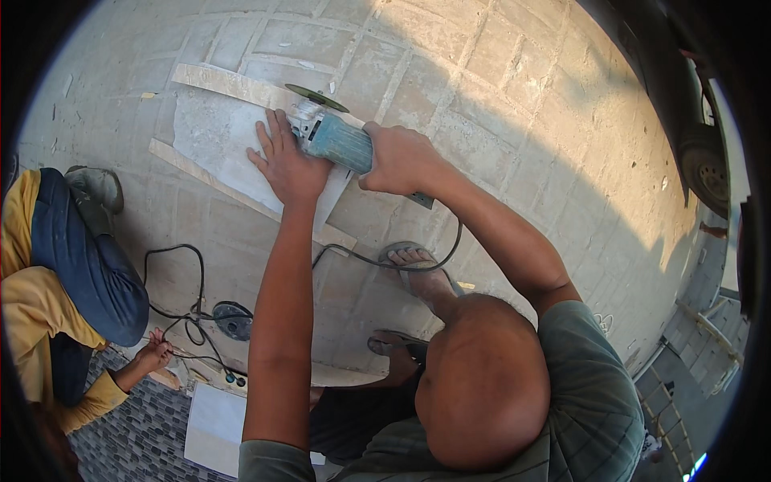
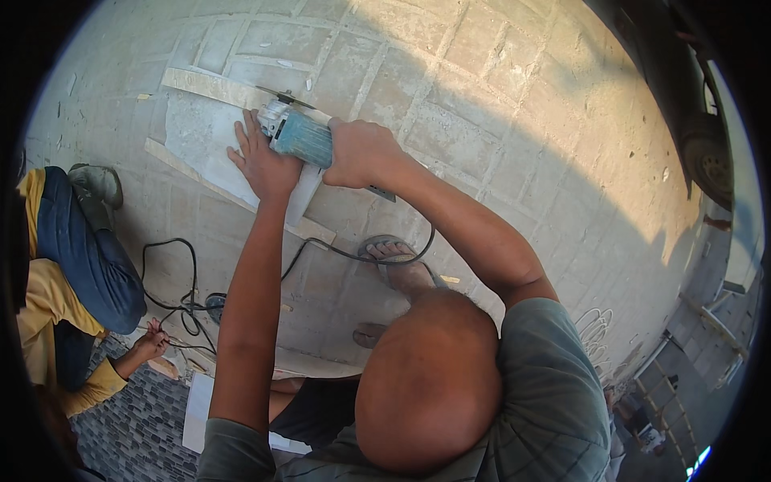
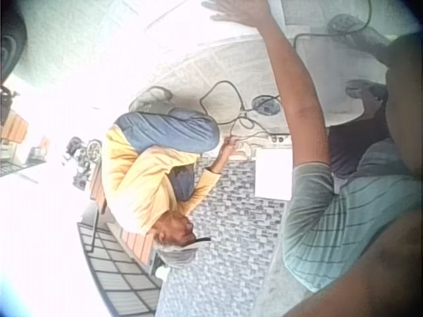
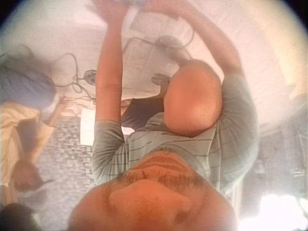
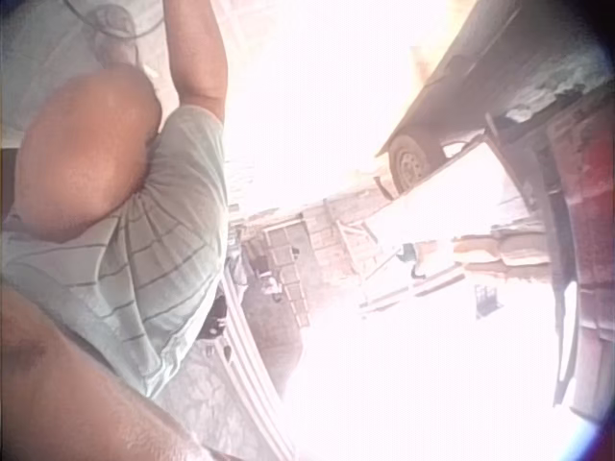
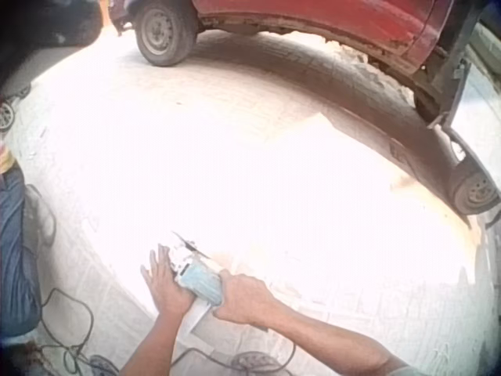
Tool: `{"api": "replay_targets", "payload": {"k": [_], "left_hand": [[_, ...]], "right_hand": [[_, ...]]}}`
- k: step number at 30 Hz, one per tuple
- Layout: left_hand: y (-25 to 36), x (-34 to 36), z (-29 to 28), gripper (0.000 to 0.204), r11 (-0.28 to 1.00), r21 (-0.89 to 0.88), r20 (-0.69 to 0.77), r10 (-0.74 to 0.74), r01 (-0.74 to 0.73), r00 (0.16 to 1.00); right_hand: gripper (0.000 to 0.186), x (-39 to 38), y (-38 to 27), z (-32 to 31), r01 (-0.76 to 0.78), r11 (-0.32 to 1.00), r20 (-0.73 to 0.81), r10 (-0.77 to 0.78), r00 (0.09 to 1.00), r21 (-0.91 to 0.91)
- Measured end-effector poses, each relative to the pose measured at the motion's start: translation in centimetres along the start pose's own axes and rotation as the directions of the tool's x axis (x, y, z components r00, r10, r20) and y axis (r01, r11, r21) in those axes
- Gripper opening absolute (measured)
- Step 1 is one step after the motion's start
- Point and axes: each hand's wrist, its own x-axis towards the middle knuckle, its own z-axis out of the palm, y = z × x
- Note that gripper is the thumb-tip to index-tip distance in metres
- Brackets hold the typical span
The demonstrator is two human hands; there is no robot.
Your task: The person uses an angle grinder to cut and shape pieces of tile on a paved floor. They hold the tiles steady with one hand while guiding the spinning blade with the other, as another person assists by holding objects on the ground.
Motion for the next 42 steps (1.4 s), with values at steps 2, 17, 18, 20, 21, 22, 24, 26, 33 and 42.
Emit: {"api": "replay_targets", "payload": {"k": [2,17,18,20,21,22,24,26,33,42], "left_hand": [[-0.1,0.0,0.0,0.116,1.000,0.027,0.005,0.001,-0.001,1.000],[0.2,-0.1,-0.4,0.106,0.999,-0.036,0.005,0.001,-0.001,1.000],[0.3,-0.1,-0.5,0.106,0.999,-0.037,0.005,0.000,0.000,1.000],[0.2,-0.1,-0.5,0.107,1.000,-0.017,0.017,-0.008,0.008,1.000],[0.2,-0.1,-0.6,0.107,1.000,-0.018,0.018,-0.008,0.008,1.000],[0.2,-0.1,-0.5,0.108,1.000,-0.011,0.017,-0.003,0.004,1.000],[0.1,-0.1,-0.5,0.109,1.000,-0.006,0.016,0.002,-0.002,1.000],[0.1,-0.1,-0.5,0.111,1.000,-0.013,0.015,0.002,-0.002,1.000],[0.1,-0.1,-0.3,0.111,1.000,0.006,0.014,0.006,-0.007,1.000],[0.0,-0.2,-0.2,0.108,1.000,0.012,0.005,0.023,-0.023,1.000]], "right_hand": [[0.073,0.0,0.0,0.0,-0.012,1.000,0.014,0.012,1.000,0.007],[0.062,-0.4,0.4,0.1,0.014,1.000,-0.025,-0.014,1.000,-0.010],[0.070,-0.5,0.4,0.0,-0.010,1.000,0.006,0.010,1.000,-0.007],[0.079,-0.5,0.4,-0.1,-0.034,0.999,0.037,0.034,0.999,-0.004],[0.079,-0.4,0.5,0.0,-0.031,0.999,0.035,0.031,0.999,-0.005],[0.078,-0.4,0.7,0.1,-0.029,1.000,0.031,0.029,0.999,-0.007],[0.078,-0.6,0.8,0.0,-0.025,1.000,0.029,0.025,0.999,-0.009],[0.078,-0.7,0.8,0.1,-0.021,1.000,0.029,0.021,0.999,-0.009],[0.077,-1.0,1.0,0.1,-0.031,0.999,0.028,0.031,0.999,-0.009],[0.077,-1.1,0.7,0.3,-0.045,0.999,0.027,0.045,0.999,-0.006]]}}
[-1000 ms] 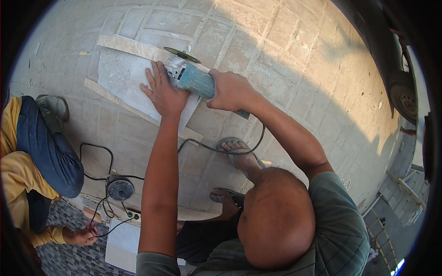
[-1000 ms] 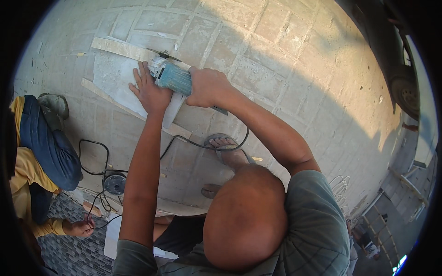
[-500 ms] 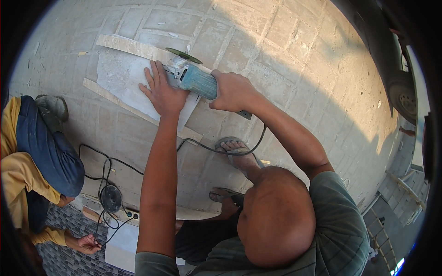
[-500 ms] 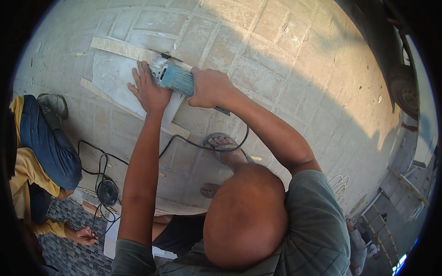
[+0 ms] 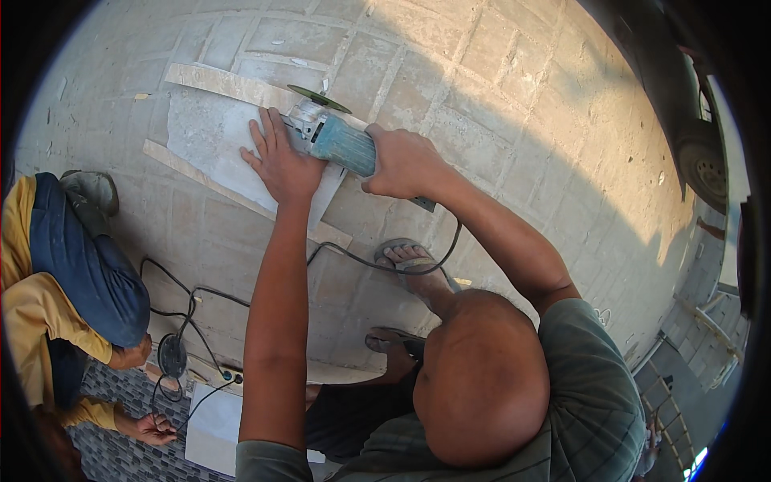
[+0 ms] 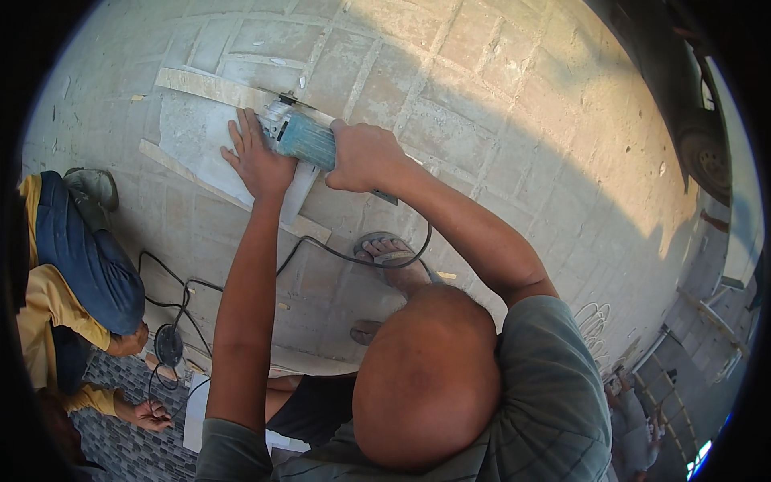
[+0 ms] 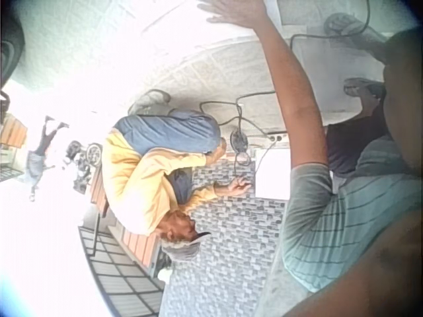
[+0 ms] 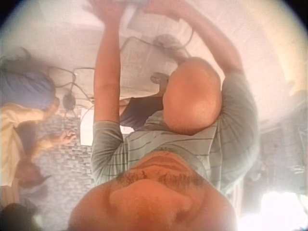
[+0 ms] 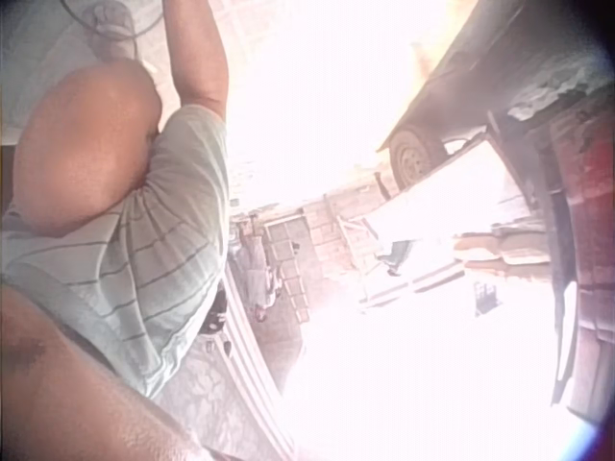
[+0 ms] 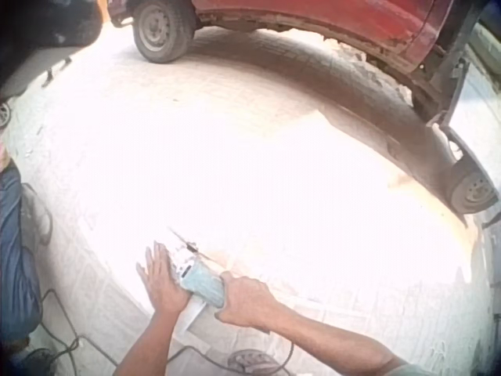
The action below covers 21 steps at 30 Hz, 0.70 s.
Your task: The person uses an angle grinder to cut and shape pieces of tile on a paved floor. They hold the tiles steady with one hand while guiding the spinning blade with the other, as another person assists by holding objects on the ground.
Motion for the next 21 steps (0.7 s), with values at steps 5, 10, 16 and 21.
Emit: {"api": "replay_targets", "payload": {"k": [5,10,16,21], "left_hand": [[0.08,0.01,0.10,0.106,1.000,-0.027,-0.007,-0.007,0.007,1.000],[-0.26,-0.02,0.10,0.113,1.000,-0.001,0.009,-0.016,0.016,1.000],[0.17,0.03,-0.08,0.104,0.999,-0.019,0.016,-0.029,0.029,0.999],[0.06,0.10,-0.15,0.104,0.999,-0.013,0.021,-0.035,0.036,0.999]], "right_hand": [[0.076,0.37,-0.34,-0.09,0.001,1.000,-0.003,-0.001,1.000,-0.007],[0.073,0.36,-0.69,-0.04,-0.005,1.000,0.015,0.005,1.000,-0.013],[0.072,0.60,-0.96,-0.06,-0.005,1.000,0.000,0.005,1.000,-0.020],[0.071,0.40,-1.15,-0.03,-0.016,1.000,0.012,0.016,1.000,-0.019]]}}
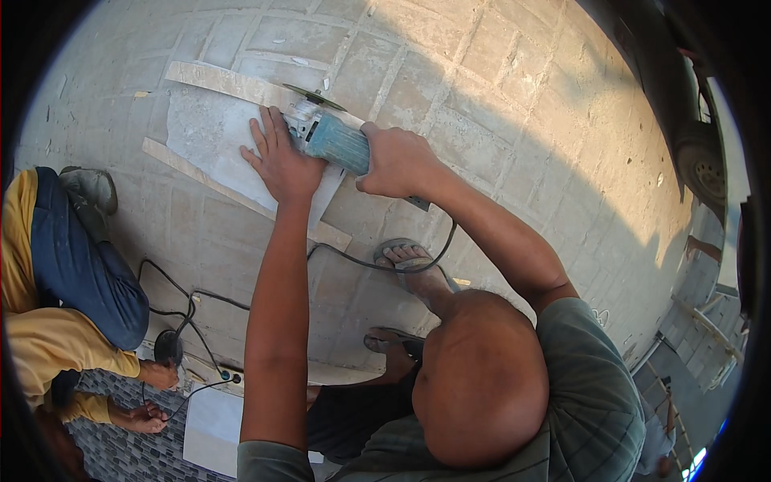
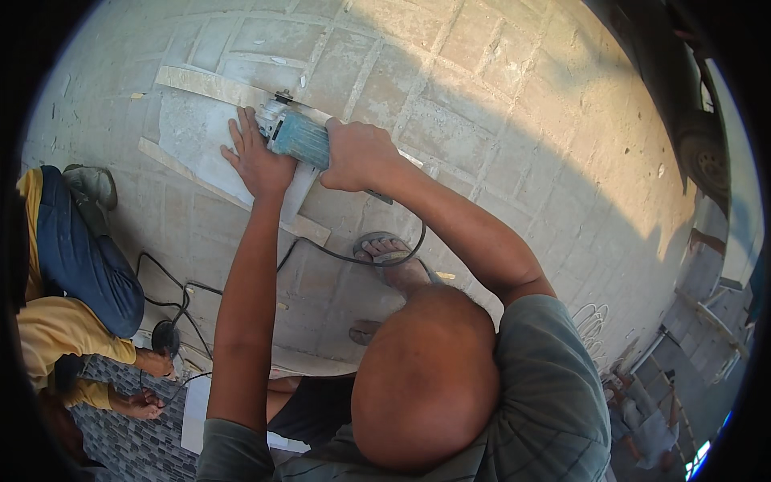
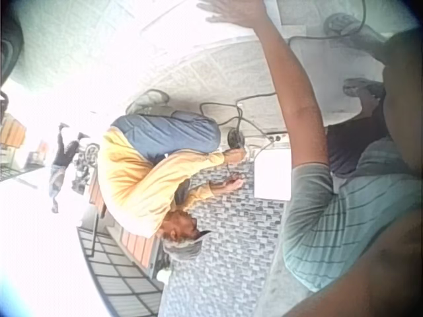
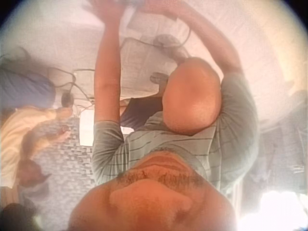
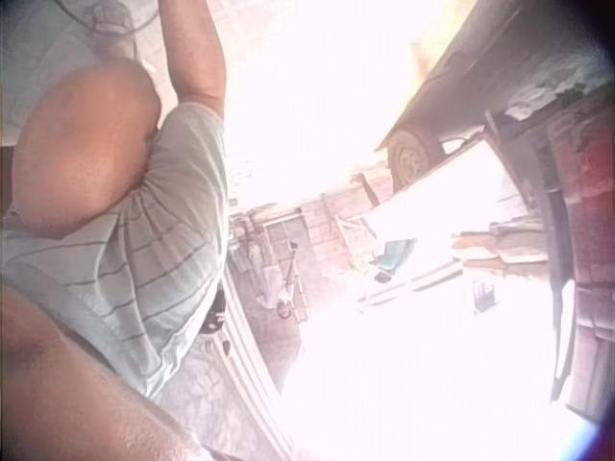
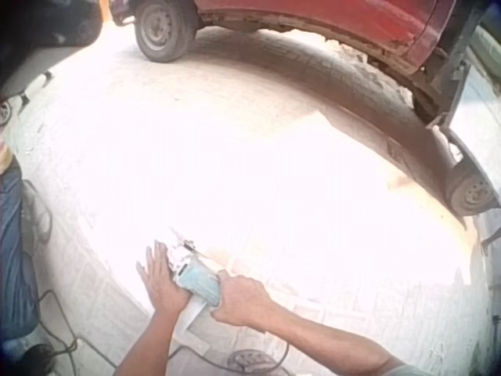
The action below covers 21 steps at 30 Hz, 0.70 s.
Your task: The person uses an angle grinder to cut and shape pieces of tile on a paved floor. They hold the tiles steady with one hand while guiding the spinning blade with the other, as another person assists by holding objects on the ground.
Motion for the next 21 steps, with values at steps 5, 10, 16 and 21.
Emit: {"api": "replay_targets", "payload": {"k": [5,10,16,21], "left_hand": [[0.12,-0.03,-0.21,0.106,1.000,0.007,0.006,0.002,-0.002,1.000],[0.01,-0.01,0.01,0.106,1.000,0.009,-0.002,0.008,-0.008,1.000],[-0.01,-0.12,-0.07,0.107,1.000,0.018,-0.009,0.018,-0.018,1.000],[-0.06,-0.05,-0.08,0.108,0.999,0.037,-0.005,0.017,-0.017,1.000]], "right_hand": [[0.072,-0.11,0.35,0.02,0.013,1.000,-0.014,-0.013,1.000,-0.006],[0.074,-0.25,0.41,-0.14,-0.002,1.000,0.012,0.002,1.000,-0.011],[0.076,-0.47,0.77,-0.02,-0.001,1.000,0.009,0.001,1.000,-0.011],[0.076,-0.59,1.00,-0.14,0.002,1.000,0.012,-0.002,1.000,-0.014]]}}
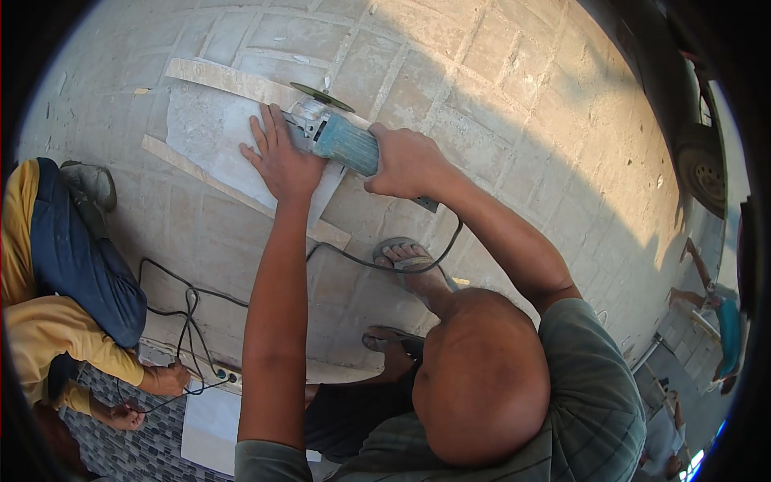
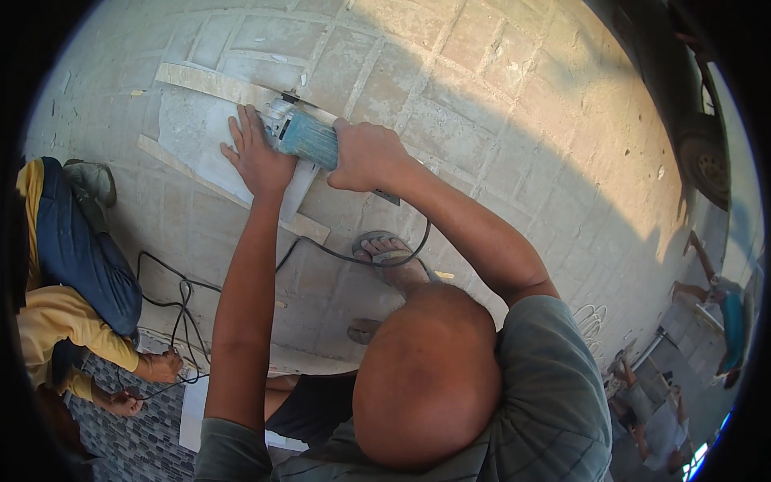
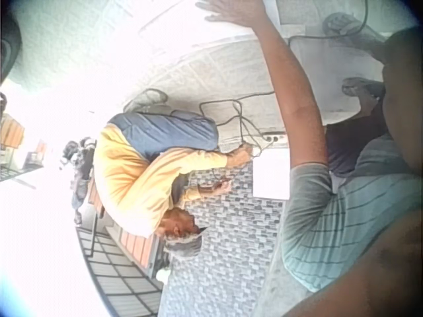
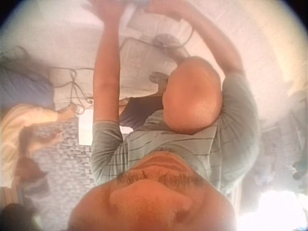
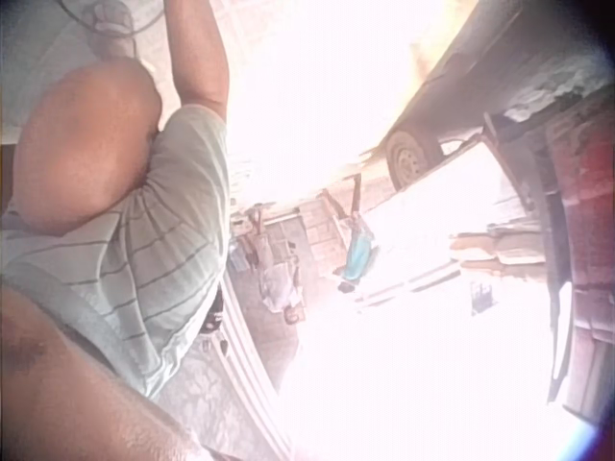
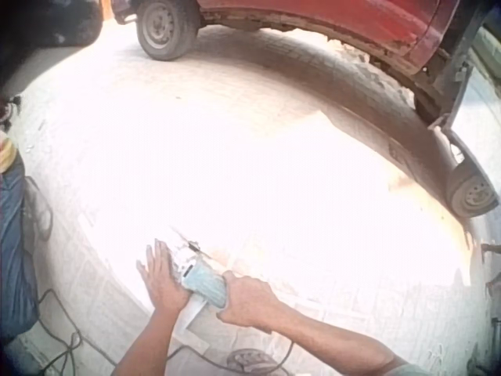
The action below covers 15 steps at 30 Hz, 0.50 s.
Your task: The person uses an angle grinder to cut and shape pieces of tile on a paved floor. They hold the tiles steady with one hand while guiding the spinning blade with the other, as another person assists by holding objects on the ground.
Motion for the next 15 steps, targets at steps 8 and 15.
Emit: {"api": "replay_targets", "payload": {"k": [8,15], "left_hand": [[-0.09,-0.01,0.19,0.110,1.000,0.006,-0.015,0.013,-0.013,1.000],[-0.10,0.04,0.27,0.108,1.000,0.007,-0.013,0.016,-0.016,1.000]], "right_hand": [[0.072,-0.52,0.12,-0.24,0.000,1.000,-0.002,0.001,1.000,0.024],[0.069,-0.81,0.60,-0.18,-0.006,1.000,-0.004,0.006,1.000,0.028]]}}
